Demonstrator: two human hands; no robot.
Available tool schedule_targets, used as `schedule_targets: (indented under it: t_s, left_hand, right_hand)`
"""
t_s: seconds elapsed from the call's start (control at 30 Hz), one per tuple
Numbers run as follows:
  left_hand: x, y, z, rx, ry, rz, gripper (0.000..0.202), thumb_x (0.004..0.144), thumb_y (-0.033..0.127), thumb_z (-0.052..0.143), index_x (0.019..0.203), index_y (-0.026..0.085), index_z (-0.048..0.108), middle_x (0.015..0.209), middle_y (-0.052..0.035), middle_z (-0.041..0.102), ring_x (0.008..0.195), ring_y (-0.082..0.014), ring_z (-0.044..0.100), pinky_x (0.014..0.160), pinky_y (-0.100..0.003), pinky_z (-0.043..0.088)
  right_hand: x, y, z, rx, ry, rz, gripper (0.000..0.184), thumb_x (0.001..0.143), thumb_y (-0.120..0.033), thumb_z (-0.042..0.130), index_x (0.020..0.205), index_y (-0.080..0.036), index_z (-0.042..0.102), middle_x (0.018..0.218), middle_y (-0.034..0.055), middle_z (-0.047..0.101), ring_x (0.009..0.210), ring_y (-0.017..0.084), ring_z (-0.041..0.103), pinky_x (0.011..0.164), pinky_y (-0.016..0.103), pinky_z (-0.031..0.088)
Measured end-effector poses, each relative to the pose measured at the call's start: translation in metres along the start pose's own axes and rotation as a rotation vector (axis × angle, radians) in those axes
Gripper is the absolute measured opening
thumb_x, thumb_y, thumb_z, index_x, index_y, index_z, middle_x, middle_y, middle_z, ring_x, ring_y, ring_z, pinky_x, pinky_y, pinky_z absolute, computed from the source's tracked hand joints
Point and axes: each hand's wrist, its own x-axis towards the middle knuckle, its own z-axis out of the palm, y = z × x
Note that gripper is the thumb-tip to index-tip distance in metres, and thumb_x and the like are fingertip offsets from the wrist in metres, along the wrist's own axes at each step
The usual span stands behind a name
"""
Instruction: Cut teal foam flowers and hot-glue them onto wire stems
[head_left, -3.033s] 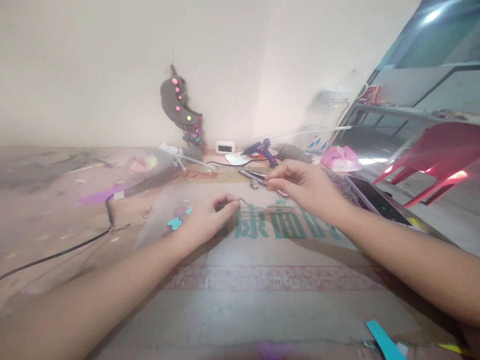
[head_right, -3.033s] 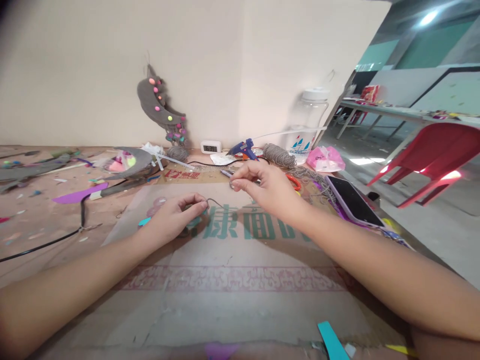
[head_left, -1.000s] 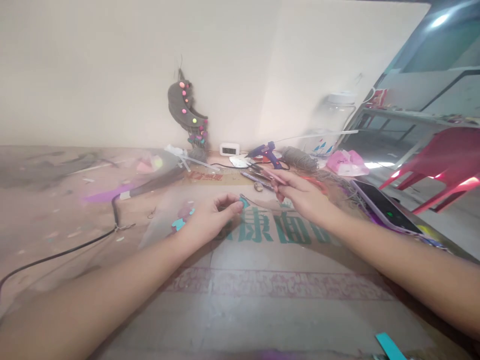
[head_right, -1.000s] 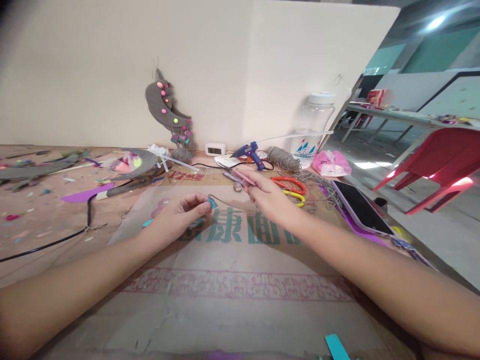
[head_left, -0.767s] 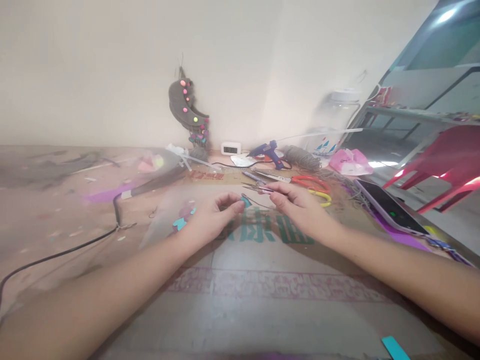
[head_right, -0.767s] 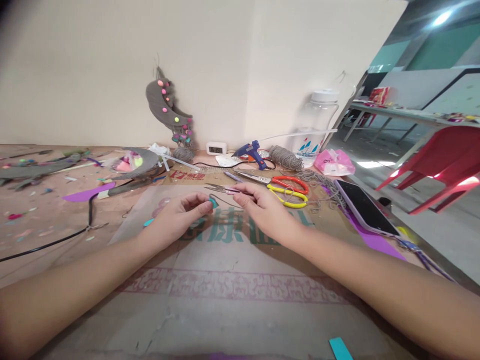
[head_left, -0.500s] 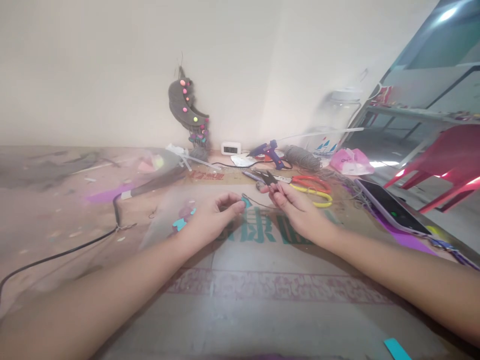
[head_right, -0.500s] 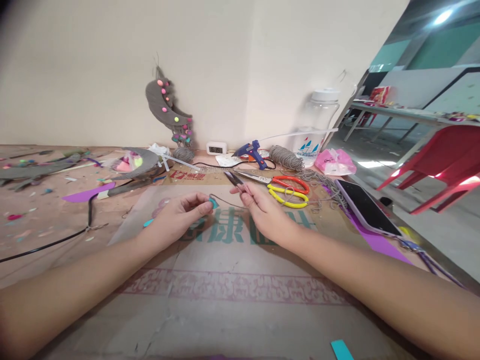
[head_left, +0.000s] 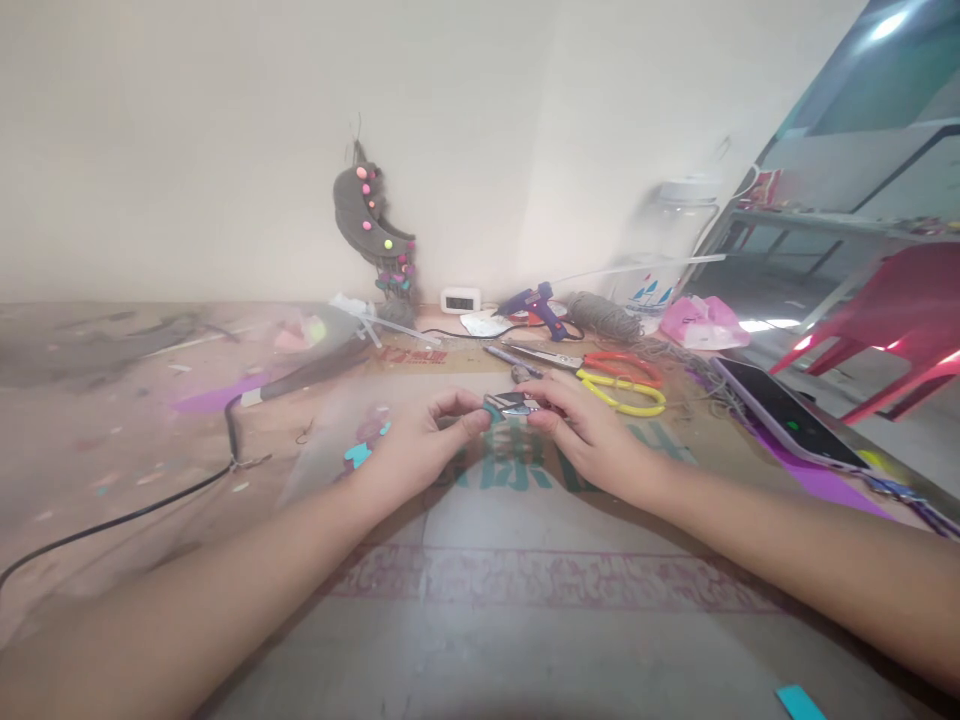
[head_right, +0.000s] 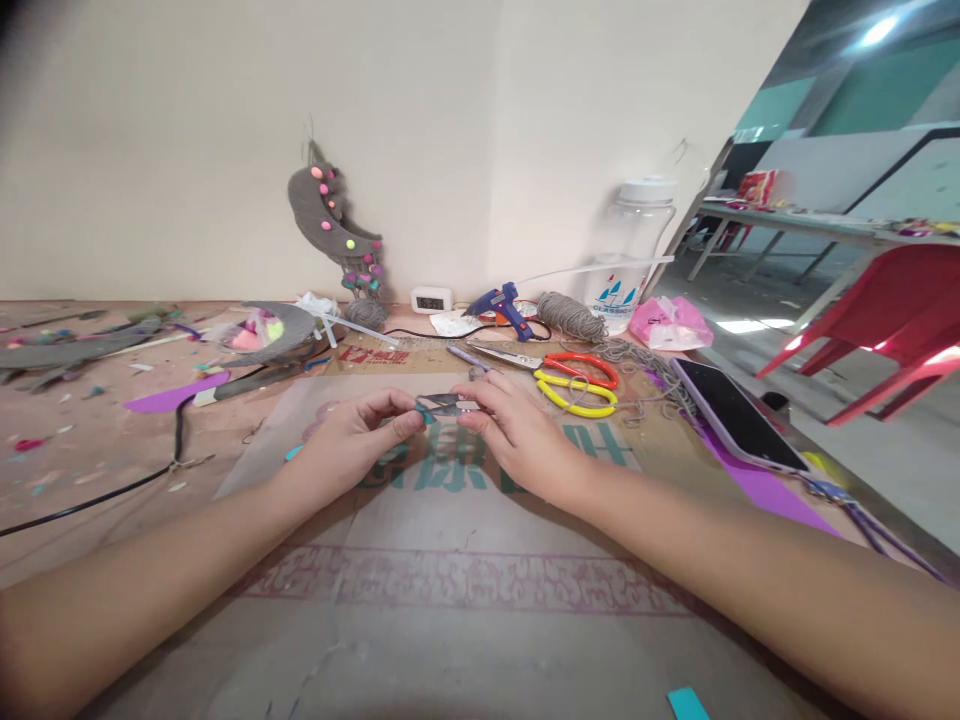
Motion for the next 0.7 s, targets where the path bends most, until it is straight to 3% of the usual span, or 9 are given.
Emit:
schedule_targets:
  t_s: [0.37,0.7]
  left_hand:
    - [0.0000,-0.0012,0.0006,-0.029,-0.064,-0.005,0.026,0.086,0.044,0.066,0.089,0.018,0.063,0.071,0.0035,0.057,0.059,-0.0097,0.047,0.056,-0.023,0.038]
    - [-0.0007,0.0011,0.0001,0.008,-0.089,0.015,0.025,0.087,0.044,0.065,0.086,0.019,0.062,0.068,0.0033,0.058,0.060,-0.0114,0.051,0.058,-0.024,0.039]
  right_hand:
    - [0.0014,-0.0060,-0.0026,-0.022,-0.041,-0.036,0.029,0.102,-0.028,0.046,0.120,-0.014,0.065,0.099,0.0116,0.064,0.098,0.025,0.058,0.088,0.041,0.049]
    - [0.0031,-0.0067,-0.0037,-0.003,-0.065,-0.039,0.028,0.102,-0.029,0.046,0.117,-0.019,0.067,0.094,0.0095,0.064,0.093,0.024,0.059,0.085,0.039,0.049]
